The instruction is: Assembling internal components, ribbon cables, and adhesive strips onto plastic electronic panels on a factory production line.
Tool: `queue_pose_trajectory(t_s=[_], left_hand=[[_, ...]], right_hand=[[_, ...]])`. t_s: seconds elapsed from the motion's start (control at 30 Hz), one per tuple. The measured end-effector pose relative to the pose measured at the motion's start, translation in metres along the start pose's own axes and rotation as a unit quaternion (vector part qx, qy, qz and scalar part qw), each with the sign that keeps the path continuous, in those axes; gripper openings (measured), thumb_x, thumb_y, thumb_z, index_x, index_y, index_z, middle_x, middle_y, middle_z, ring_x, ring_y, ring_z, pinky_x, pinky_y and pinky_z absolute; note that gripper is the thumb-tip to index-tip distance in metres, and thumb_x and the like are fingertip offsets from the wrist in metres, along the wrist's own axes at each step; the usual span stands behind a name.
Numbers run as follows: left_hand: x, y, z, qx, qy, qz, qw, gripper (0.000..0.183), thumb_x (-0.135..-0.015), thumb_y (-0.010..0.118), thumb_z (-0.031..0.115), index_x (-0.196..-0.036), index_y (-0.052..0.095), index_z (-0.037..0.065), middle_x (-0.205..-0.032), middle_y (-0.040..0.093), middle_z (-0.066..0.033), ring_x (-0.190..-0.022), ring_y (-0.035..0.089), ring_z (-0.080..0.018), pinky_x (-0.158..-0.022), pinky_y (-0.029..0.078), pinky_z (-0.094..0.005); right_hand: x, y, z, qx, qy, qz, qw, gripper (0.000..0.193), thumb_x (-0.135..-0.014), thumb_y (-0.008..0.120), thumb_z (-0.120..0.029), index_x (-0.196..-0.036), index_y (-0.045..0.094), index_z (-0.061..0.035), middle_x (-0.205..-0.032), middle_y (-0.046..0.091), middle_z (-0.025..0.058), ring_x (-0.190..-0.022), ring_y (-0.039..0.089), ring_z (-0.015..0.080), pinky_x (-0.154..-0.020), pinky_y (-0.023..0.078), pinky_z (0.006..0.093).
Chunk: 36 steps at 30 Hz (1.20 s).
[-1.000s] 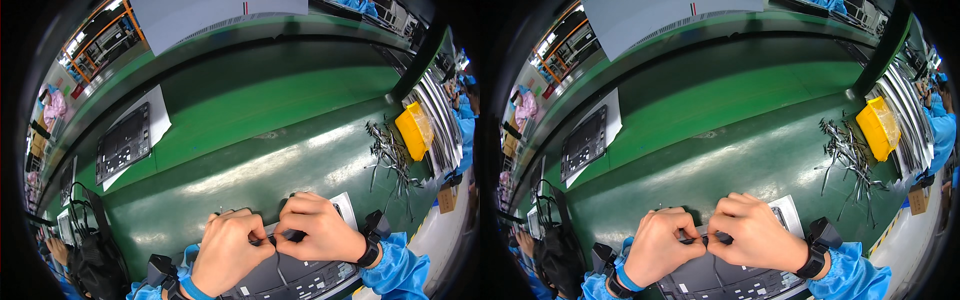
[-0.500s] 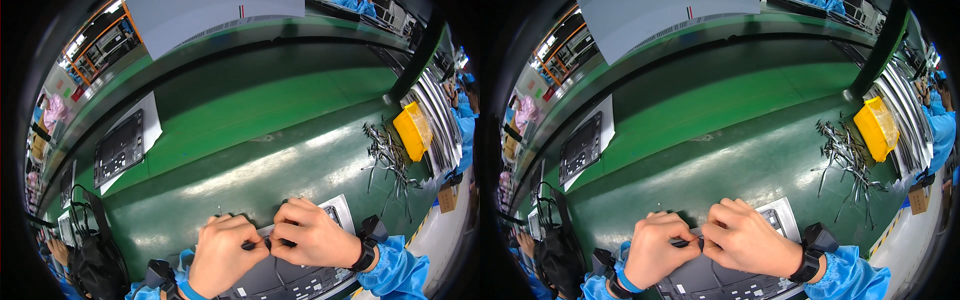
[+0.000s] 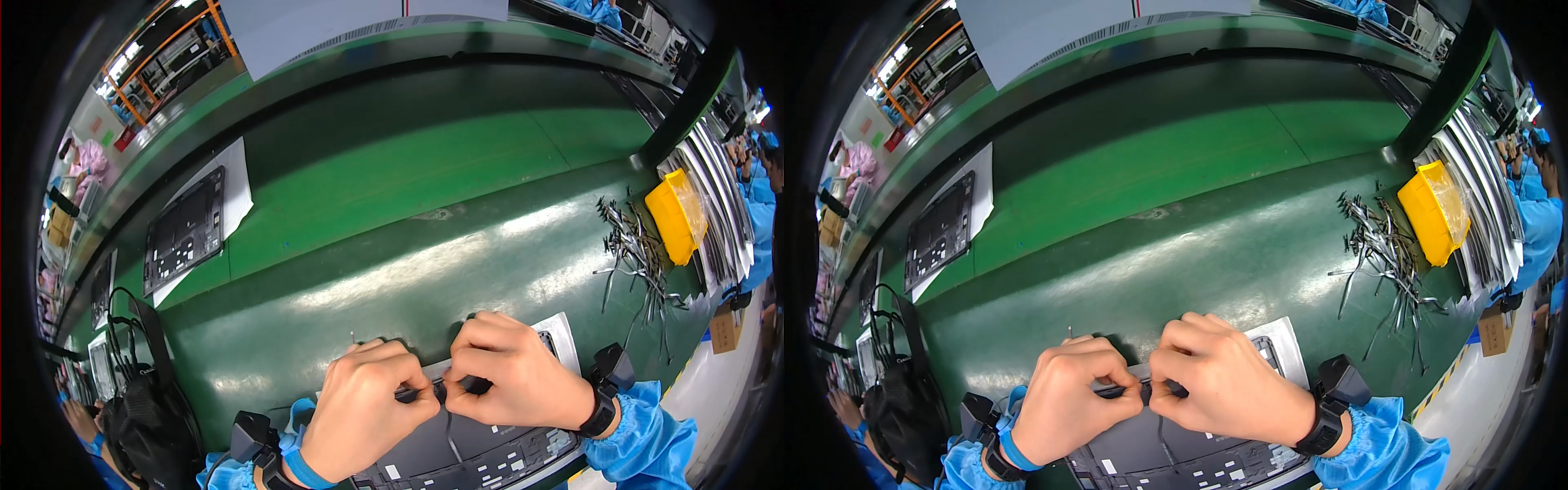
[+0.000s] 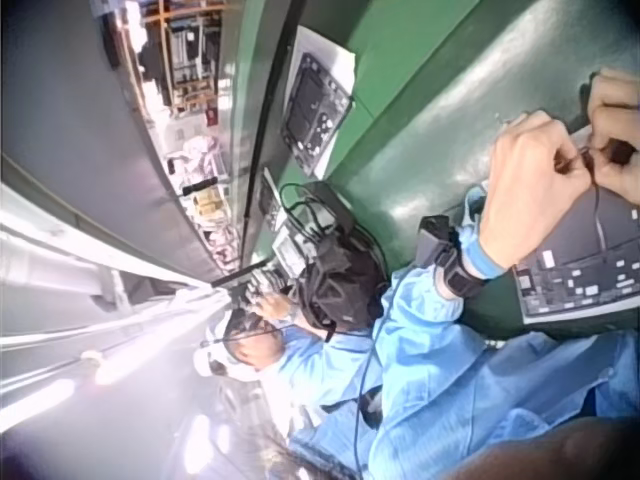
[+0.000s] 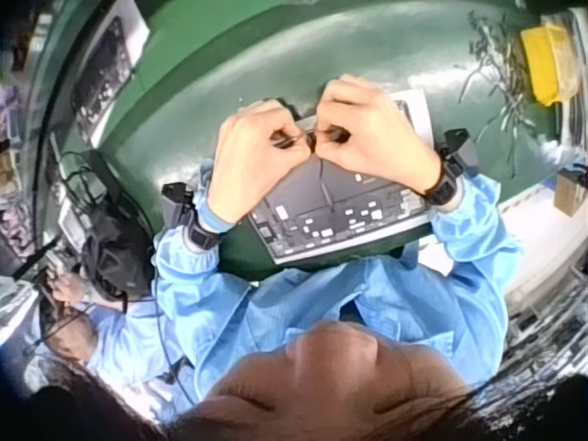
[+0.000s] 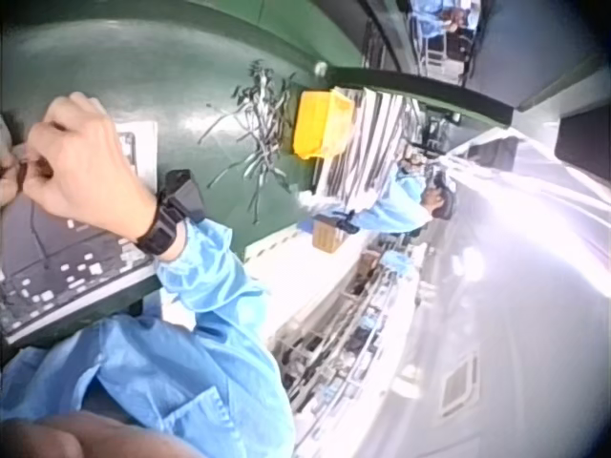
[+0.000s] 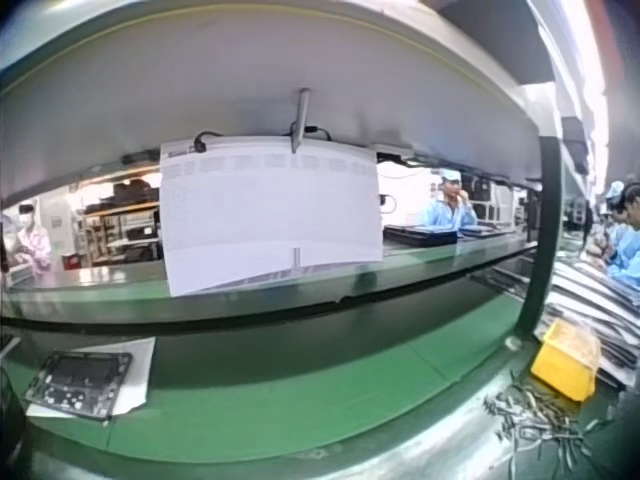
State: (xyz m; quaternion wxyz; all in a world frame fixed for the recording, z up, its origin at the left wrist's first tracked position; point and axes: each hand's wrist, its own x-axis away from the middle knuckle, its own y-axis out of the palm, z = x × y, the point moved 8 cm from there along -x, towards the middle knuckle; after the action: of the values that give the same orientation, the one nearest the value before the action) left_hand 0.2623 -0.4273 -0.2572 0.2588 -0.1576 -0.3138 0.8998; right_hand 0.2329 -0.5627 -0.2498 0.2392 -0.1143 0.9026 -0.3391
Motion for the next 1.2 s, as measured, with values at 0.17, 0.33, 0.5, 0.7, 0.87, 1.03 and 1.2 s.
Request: queue_pose_trajectory(t_s=[0.17,0.33,0.5,0.7,0.87,1.03,1.2], left_hand=[[-0.006,0.003,-0.004,-0.014,-0.062,-0.047,0.997,0.014,-0.068,0.08,0.008,-0.072,0.068,0.002,-0.072,0.067,-0.0076,-0.07,0.064,-0.0268,-0.071,0.052,-0.0374],[-0.007,0.005,-0.003,-0.002,-0.066,-0.058,0.996,0.016,-0.071,0.08,0.007,-0.069,0.065,0.002,-0.073,0.067,-0.0082,-0.075,0.063,-0.0313,-0.077,0.047,-0.0423],[-0.011,0.008,-0.005,0.014,-0.061,-0.075,0.995,0.016,-0.071,0.081,0.009,-0.07,0.066,0.004,-0.073,0.067,-0.0068,-0.077,0.063,-0.0288,-0.083,0.043,-0.0385],[0.003,0.006,-0.005,-0.001,0.038,0.0,0.999,0.017,-0.069,0.082,0.008,-0.07,0.065,0.006,-0.074,0.064,-0.0039,-0.076,0.059,-0.0248,-0.083,0.042,-0.037],[0.003,0.007,-0.002,-0.027,0.066,0.025,0.997,0.019,-0.069,0.081,0.007,-0.07,0.063,0.008,-0.074,0.059,-0.0028,-0.075,0.057,-0.0237,-0.082,0.041,-0.0368],[0.003,0.004,-0.001,-0.034,0.056,0.037,0.997,0.018,-0.064,0.08,0.002,-0.07,0.064,0.007,-0.072,0.062,-0.0018,-0.071,0.056,-0.0228,-0.076,0.039,-0.0356],[-0.006,0.005,-0.007,0.016,0.013,-0.022,1.0,0.018,-0.066,0.081,0.003,-0.07,0.065,0.008,-0.074,0.063,-0.001,-0.072,0.057,-0.0213,-0.077,0.036,-0.0341]], right_hand=[[-0.003,0.003,0.002,0.027,0.034,-0.007,0.999,0.02,-0.067,0.08,-0.005,-0.073,0.061,-0.0055,-0.079,0.053,0.0069,-0.074,0.056,0.0276,-0.067,0.044,0.0399],[-0.002,0.002,0.004,-0.03,-0.014,-0.008,0.999,0.019,-0.068,0.08,-0.004,-0.073,0.062,-0.0049,-0.08,0.057,0.0066,-0.073,0.058,0.0284,-0.067,0.048,0.0399],[0.003,-0.005,0.012,-0.053,0.011,-0.038,0.998,0.017,-0.069,0.082,-0.001,-0.082,0.072,-0.0038,-0.088,0.067,0.0067,-0.079,0.066,0.0274,-0.068,0.054,0.037],[0.003,-0.003,0.01,-0.033,-0.01,-0.028,0.999,0.018,-0.068,0.083,0.0,-0.081,0.071,-0.0043,-0.087,0.066,0.006,-0.079,0.066,0.0266,-0.068,0.054,0.0365],[0.002,-0.003,0.01,-0.027,-0.006,-0.027,0.999,0.019,-0.068,0.084,0.0,-0.081,0.071,-0.0042,-0.087,0.064,0.0053,-0.077,0.065,0.0253,-0.067,0.053,0.0356],[-0.002,-0.002,0.006,-0.042,-0.007,-0.021,0.999,0.019,-0.069,0.081,-0.001,-0.077,0.064,-0.0023,-0.085,0.057,0.0079,-0.077,0.059,0.0279,-0.068,0.052,0.0383],[0.0,-0.004,0.013,-0.028,-0.008,-0.019,0.999,0.02,-0.068,0.084,0.0,-0.078,0.069,-0.0044,-0.086,0.063,0.0044,-0.074,0.062,0.0237,-0.065,0.05,0.0347]])
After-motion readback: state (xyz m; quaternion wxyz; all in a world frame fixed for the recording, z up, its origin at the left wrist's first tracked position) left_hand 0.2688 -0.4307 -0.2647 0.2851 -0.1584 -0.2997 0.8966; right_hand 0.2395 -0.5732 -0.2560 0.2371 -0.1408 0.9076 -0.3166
